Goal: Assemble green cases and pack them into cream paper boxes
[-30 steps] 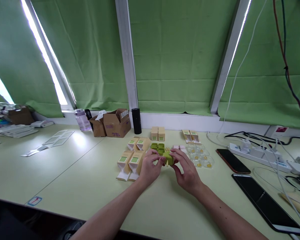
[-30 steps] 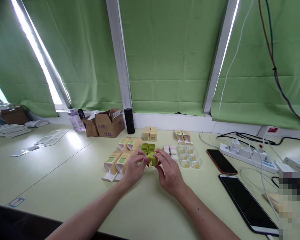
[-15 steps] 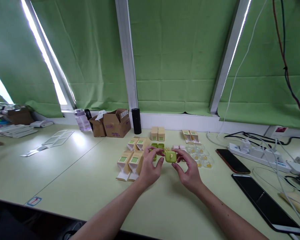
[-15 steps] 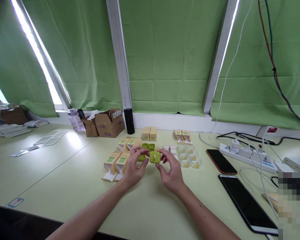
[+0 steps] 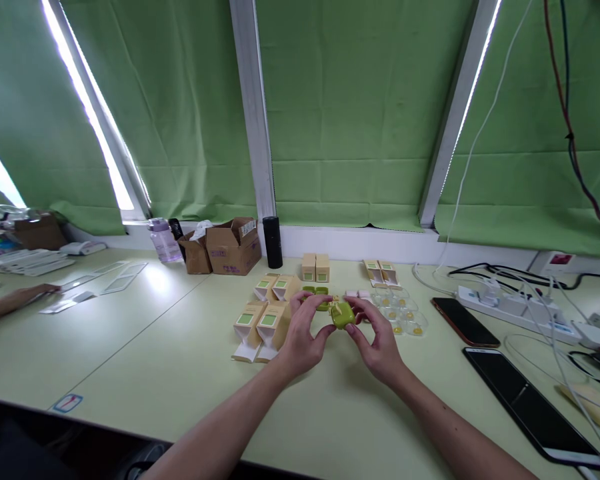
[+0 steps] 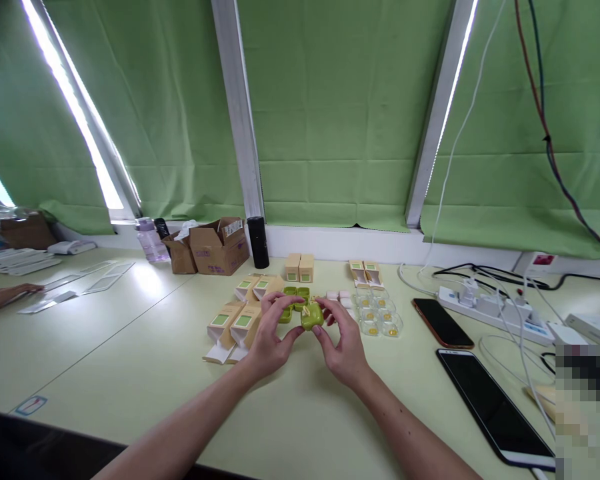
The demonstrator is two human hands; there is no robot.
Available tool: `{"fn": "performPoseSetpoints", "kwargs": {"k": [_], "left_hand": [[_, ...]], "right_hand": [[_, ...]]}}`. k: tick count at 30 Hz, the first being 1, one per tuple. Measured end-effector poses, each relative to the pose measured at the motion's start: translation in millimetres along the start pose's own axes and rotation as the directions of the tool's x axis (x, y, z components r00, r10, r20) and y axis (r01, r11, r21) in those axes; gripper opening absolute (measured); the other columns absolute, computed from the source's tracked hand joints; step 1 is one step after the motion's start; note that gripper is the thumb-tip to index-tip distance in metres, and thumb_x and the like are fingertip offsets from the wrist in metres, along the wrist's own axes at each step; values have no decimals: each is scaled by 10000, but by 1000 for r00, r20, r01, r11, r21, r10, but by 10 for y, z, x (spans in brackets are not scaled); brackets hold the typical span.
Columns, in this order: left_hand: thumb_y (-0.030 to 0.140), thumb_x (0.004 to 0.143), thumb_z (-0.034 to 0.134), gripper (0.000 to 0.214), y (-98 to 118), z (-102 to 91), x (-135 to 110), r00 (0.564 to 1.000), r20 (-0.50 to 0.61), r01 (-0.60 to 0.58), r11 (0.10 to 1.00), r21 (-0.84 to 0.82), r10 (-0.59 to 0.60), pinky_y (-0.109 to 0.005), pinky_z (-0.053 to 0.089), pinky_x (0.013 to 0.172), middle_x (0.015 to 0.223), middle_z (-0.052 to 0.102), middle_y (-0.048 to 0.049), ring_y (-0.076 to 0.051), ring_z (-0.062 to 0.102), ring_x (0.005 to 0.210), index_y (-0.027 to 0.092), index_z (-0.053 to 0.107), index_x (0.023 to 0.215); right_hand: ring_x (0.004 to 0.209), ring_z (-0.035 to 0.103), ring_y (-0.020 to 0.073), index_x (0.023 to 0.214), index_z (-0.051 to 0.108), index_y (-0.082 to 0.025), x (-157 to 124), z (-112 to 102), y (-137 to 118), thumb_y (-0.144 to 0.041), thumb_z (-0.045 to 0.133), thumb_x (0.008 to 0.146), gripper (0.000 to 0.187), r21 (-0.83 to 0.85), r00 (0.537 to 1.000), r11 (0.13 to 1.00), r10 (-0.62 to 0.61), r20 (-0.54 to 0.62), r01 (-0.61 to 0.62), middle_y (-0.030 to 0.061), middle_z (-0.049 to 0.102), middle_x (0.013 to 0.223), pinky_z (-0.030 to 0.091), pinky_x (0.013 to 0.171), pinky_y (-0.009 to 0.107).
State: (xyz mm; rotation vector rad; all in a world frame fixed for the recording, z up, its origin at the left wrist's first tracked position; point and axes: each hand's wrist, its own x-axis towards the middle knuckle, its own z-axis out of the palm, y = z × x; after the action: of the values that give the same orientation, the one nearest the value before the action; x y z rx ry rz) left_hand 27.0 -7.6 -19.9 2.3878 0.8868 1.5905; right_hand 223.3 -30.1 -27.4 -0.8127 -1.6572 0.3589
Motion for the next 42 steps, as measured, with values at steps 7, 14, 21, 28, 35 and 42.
{"fn": "performPoseSetpoints", "kwargs": {"k": [7, 14, 21, 28, 35, 42], "left_hand": [[108, 904, 684, 551, 45, -2, 5, 996, 38, -81, 996, 30, 80, -553, 437, 1094, 1342, 683, -128, -332, 565, 1264, 259, 559, 1418], [87, 915, 665, 481, 50, 2, 5, 996, 65, -70, 997, 19, 69, -546, 427, 1127, 1360, 677, -119, -325, 533, 1310, 272, 649, 1359], [107, 893, 721, 446, 36, 14, 18, 998, 50, 31, 997, -69, -28, -531, 454, 1114, 1269, 718, -106, -317, 535, 1275, 260, 676, 1310], [178, 867, 768, 455, -66, 30, 21, 968, 19, 247, 942, -227, -249, -486, 506, 1087, 1288, 687, -108, -311, 537, 1328, 268, 695, 1307], [395, 887, 806, 484, -183, 77, 32, 919, 40, 366, 812, -454, -392, -462, 512, 1102, 1332, 681, -144, -288, 649, 1232, 222, 703, 1327], [524, 815, 874, 604, -201, 88, 61, 834, 204, 474, 478, -739, -512, -408, 516, 1079, 1284, 747, -134, -281, 676, 1235, 205, 711, 1301]], "right_hand": [[983, 677, 242, 1385, 590, -261, -8, 12, 21, -357, 633, 1005, 394, -9, 1000, 1000, 13, -7, -13, 83, 716, 1133, 576, 818, 381], [936, 662, 225, 1384, 584, -257, -17, 26, 50, -378, 641, 1008, 400, -28, 1000, 999, 23, -6, -24, 79, 701, 1119, 570, 819, 380], [920, 645, 228, 1407, 561, -257, -24, 17, 40, -337, 664, 974, 452, -27, 1000, 1000, 8, 10, -8, 86, 698, 1141, 566, 810, 389], [928, 654, 239, 1401, 564, -266, -13, 0, 18, -278, 662, 942, 469, -60, 1000, 998, 18, -1, -18, 87, 714, 1151, 567, 814, 407], [894, 655, 243, 1307, 611, -244, 37, -53, 62, -245, 644, 934, 374, -129, 990, 992, -6, -137, -12, 95, 718, 1104, 550, 769, 398], [999, 624, 286, 1205, 637, -226, 94, -167, 226, -143, 590, 875, 344, -453, 985, 891, -39, -169, -42, 86, 719, 1069, 517, 851, 425]]}}
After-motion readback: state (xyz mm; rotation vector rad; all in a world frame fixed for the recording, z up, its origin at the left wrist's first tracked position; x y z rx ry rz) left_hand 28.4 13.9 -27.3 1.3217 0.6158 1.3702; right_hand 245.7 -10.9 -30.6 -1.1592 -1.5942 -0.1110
